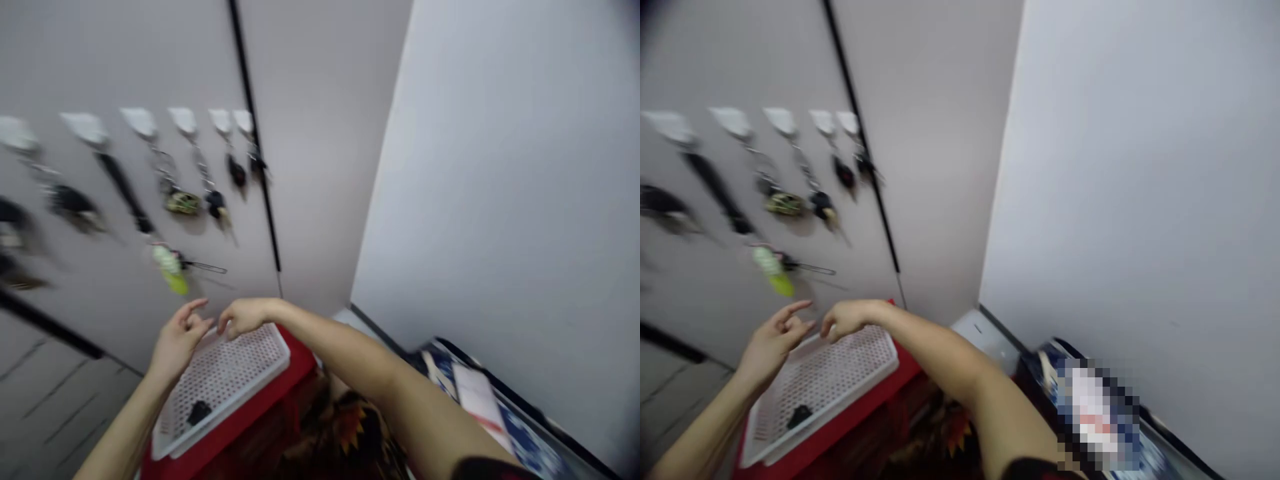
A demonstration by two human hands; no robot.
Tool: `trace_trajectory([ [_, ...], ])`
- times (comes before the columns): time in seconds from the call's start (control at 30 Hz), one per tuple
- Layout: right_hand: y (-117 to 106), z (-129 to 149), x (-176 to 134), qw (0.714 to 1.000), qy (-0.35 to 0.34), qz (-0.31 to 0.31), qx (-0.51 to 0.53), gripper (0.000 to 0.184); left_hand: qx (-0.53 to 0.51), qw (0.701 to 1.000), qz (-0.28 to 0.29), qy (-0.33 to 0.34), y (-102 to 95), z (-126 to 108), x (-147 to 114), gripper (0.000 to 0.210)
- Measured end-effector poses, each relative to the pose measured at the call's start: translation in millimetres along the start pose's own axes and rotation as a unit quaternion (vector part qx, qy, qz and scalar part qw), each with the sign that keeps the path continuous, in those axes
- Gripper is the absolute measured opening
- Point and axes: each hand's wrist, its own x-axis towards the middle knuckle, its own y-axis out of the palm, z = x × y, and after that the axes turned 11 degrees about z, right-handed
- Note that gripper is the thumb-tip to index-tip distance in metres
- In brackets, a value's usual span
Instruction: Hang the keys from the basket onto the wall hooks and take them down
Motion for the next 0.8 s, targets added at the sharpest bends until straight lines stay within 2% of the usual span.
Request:
trace_trajectory([
  [0.03,-15,14,-2,0.997,-0.030,-0.059,0.026,0.031,-0.039,0.999,-0.012,0.036,-11.2,-15,3,0.041],
  [0.07,-29,29,-4,0.985,-0.075,-0.146,0.059,0.041,-0.073,0.994,-0.038,0.076,-22.6,-32,5,0.048],
  [0.13,-54,62,-10,0.928,-0.181,-0.304,0.119,0.054,-0.125,0.973,-0.104,0.164,-43.6,-68,7,0.060],
  [0.2,-69,91,-17,0.866,-0.262,-0.393,0.161,0.060,-0.163,0.948,-0.125,0.244,-58.1,-99,7,0.071],
  [0.23,-72,101,-19,0.848,-0.282,-0.412,0.177,0.062,-0.176,0.939,-0.127,0.268,-62.3,-110,6,0.074],
  [0.33,-71,117,-21,0.826,-0.317,-0.413,0.218,0.066,-0.204,0.928,-0.095,0.296,-64.5,-129,5,0.076],
  [0.5,-68,117,-20,0.816,-0.366,-0.362,0.264,0.066,-0.260,0.918,-0.023,0.299,-57.4,-129,8,0.077],
  [0.6,-67,118,-22,0.817,-0.374,-0.348,0.266,0.066,-0.277,0.913,-0.003,0.298,-54.2,-128,9,0.077],
  [0.7,-65,112,-20,0.826,-0.353,-0.356,0.256,0.066,-0.285,0.912,0.006,0.293,-51.0,-118,15,0.076],
  [0.77,-70,100,-16,0.842,-0.307,-0.378,0.235,0.062,-0.276,0.923,0.004,0.268,-50.1,-106,22,0.075],
  [0.8,-76,92,-15,0.843,-0.272,-0.409,0.220,0.058,-0.264,0.932,-0.004,0.247,-50.4,-98,27,0.075],
])
